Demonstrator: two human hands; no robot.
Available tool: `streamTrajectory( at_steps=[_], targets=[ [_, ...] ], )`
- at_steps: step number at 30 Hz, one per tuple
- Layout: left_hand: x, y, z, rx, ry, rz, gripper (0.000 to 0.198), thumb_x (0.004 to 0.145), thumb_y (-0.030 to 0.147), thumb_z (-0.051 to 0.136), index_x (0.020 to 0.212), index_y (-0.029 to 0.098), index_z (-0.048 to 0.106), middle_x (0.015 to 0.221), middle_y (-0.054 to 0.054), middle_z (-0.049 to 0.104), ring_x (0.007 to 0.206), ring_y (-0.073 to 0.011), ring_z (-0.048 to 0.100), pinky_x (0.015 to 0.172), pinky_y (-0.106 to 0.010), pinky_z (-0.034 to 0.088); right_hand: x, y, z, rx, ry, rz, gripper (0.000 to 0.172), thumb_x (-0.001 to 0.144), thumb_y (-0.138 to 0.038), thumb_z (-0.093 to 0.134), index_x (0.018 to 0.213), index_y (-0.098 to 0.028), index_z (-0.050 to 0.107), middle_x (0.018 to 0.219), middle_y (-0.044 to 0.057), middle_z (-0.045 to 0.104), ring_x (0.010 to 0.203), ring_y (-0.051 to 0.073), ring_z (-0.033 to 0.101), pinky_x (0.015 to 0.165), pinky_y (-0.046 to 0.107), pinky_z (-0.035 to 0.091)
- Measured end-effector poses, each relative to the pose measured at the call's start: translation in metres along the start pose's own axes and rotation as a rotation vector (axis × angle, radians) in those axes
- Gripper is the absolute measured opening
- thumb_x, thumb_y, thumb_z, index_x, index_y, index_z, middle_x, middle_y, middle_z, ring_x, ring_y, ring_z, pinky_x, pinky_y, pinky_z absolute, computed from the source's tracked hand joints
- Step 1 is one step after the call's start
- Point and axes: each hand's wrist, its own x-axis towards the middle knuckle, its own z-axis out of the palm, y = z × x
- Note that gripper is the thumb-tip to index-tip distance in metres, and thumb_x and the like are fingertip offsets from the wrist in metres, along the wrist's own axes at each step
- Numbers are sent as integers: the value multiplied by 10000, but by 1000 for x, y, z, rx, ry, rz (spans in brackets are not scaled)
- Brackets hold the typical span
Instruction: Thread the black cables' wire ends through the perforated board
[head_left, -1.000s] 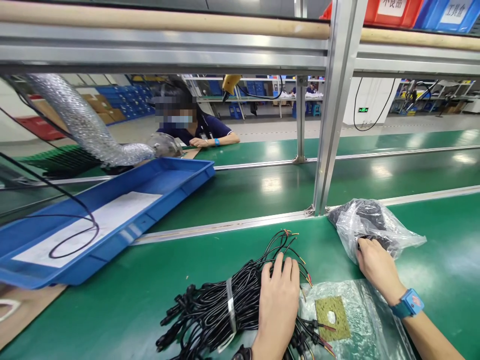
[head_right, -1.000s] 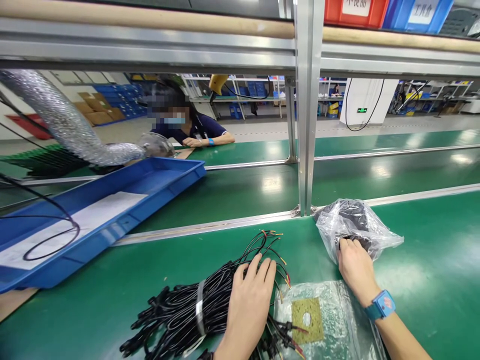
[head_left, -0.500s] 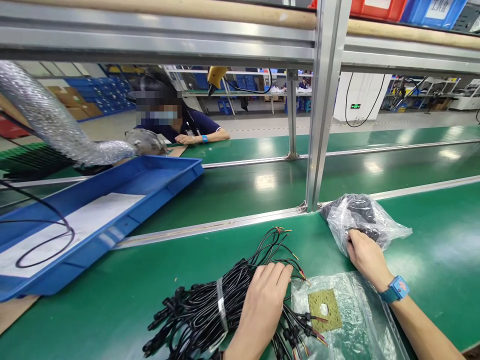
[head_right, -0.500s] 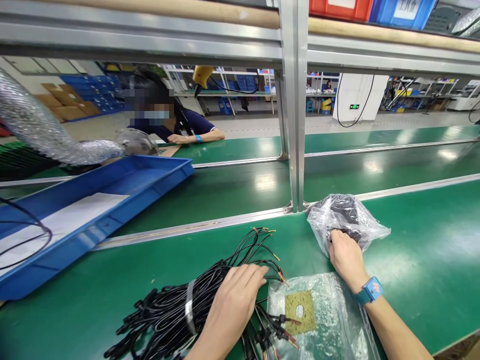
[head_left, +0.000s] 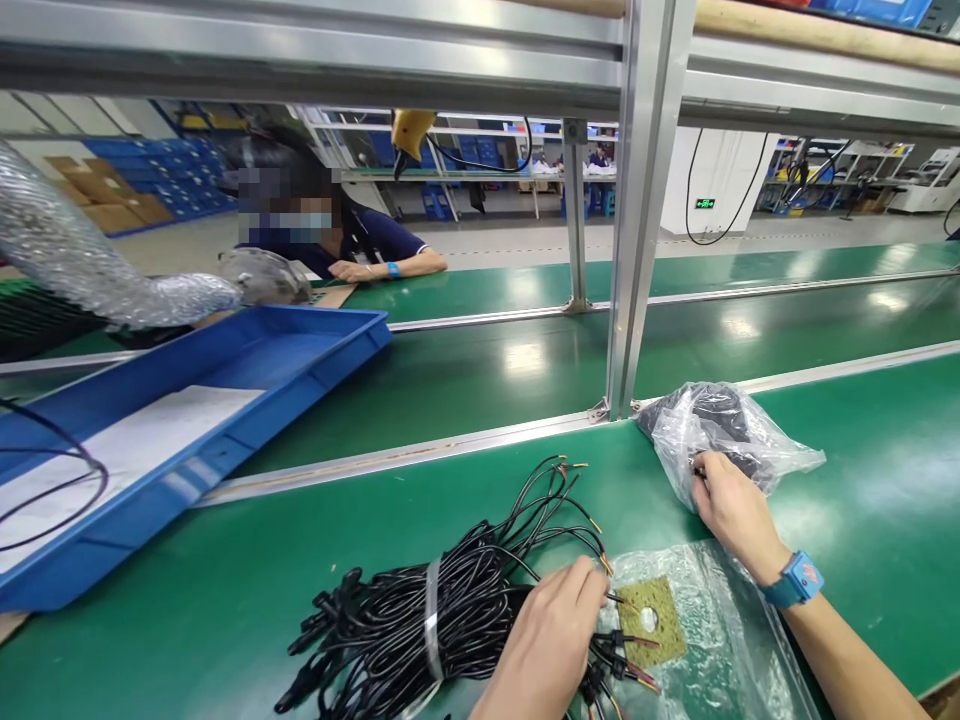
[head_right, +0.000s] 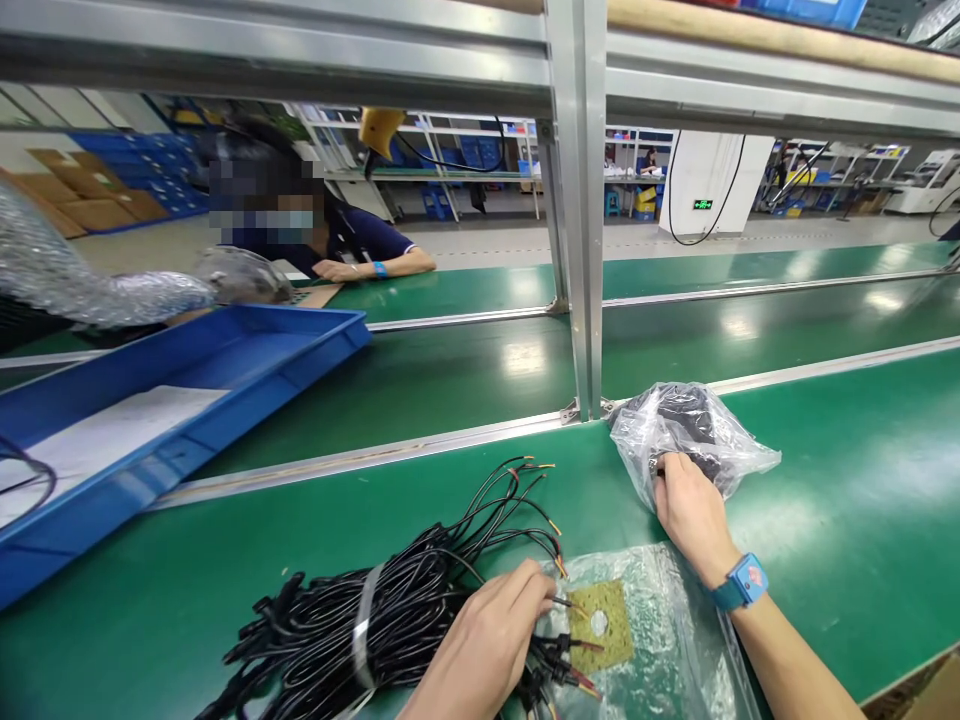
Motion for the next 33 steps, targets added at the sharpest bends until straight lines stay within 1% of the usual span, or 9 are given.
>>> streamTrajectory(
  at_steps=[3, 5, 7, 10, 13, 19, 27, 30, 33],
  targets=[
    [2, 4, 6, -28, 71, 6, 272, 917, -24, 417, 908, 216, 544, 829, -7, 588, 688, -186, 567, 652, -309, 429, -3, -5, -11, 65, 111, 3, 164, 1002, -216, 397, 1064, -180, 544, 1006, 131, 643, 943, 290, 635, 804, 376, 459],
    [4, 7, 9, -36, 96, 5, 268, 912, -21, 422, 899, 217, 545, 810, -6, 592, 668, -187, 562, 646, -316, 413, -7, -10, -22, 165, 118, -4, 187, 1030, -282, 397, 1060, -189, 557, 989, 121, 647, 907, 283, 637, 795, 378, 461],
    [5, 8, 11, -24, 79, 4, 260, 907, -18, 429, 877, 215, 540, 799, -8, 597, 667, -192, 566, 642, -323, 398, -12, -18, -30, 321, -37, -33, 215, 1055, -350, 396, 1007, -214, 556, 875, 72, 655, 776, 243, 635, 710, 345, 452],
    [5, 7, 14, -20, 2, -5, 247, 894, -20, 457, 863, 213, 532, 805, -8, 610, 701, -201, 584, 654, -327, 401, -23, -29, -34, 448, -431, -102, 249, 1069, -366, 385, 912, -232, 524, 693, 12, 623, 614, 206, 595, 598, 306, 401],
    [3, 5, 17, -57, -62, -17, 237, 891, -22, 491, 886, 211, 534, 821, -2, 623, 725, -201, 597, 672, -321, 423, -30, -41, -31, 390, -597, -141, 211, 1048, -303, 416, 875, -227, 510, 701, 23, 633, 621, 206, 599, 588, 296, 372],
    [2, 5, 16, -34, -109, 1, 250, 863, -37, 541, 809, 204, 500, 796, -1, 606, 715, -206, 594, 654, -322, 436, -34, -58, -27, 534, -620, -150, 187, 1066, -295, 374, 949, -221, 501, 723, 10, 633, 651, 194, 608, 627, 285, 394],
    [2, 10, -10, -164, -216, -33, 194, 964, 36, 441, 896, 202, 515, 913, -37, 596, 847, -221, 592, 757, -341, 486, -34, -60, -26, 591, -569, -140, 180, 1076, -295, 380, 975, -215, 506, 720, -6, 622, 655, 186, 592, 636, 288, 389],
    [0, 9, -14, -201, -228, -37, 190, 977, 54, 426, 904, 204, 519, 916, -38, 590, 851, -220, 587, 760, -340, 492, -34, -61, -30, 606, -528, -228, 145, 1075, -279, 414, 1035, -213, 536, 784, 0, 640, 700, 183, 600, 663, 290, 404],
    [-1, 8, -15, -217, -247, -49, 194, 974, 53, 419, 918, 203, 529, 931, -43, 591, 867, -222, 586, 770, -344, 501, -35, -62, -34, 621, -564, -401, 59, 1019, -200, 540, 1064, -212, 576, 958, 29, 684, 859, 190, 640, 759, 289, 450]
  ],
)
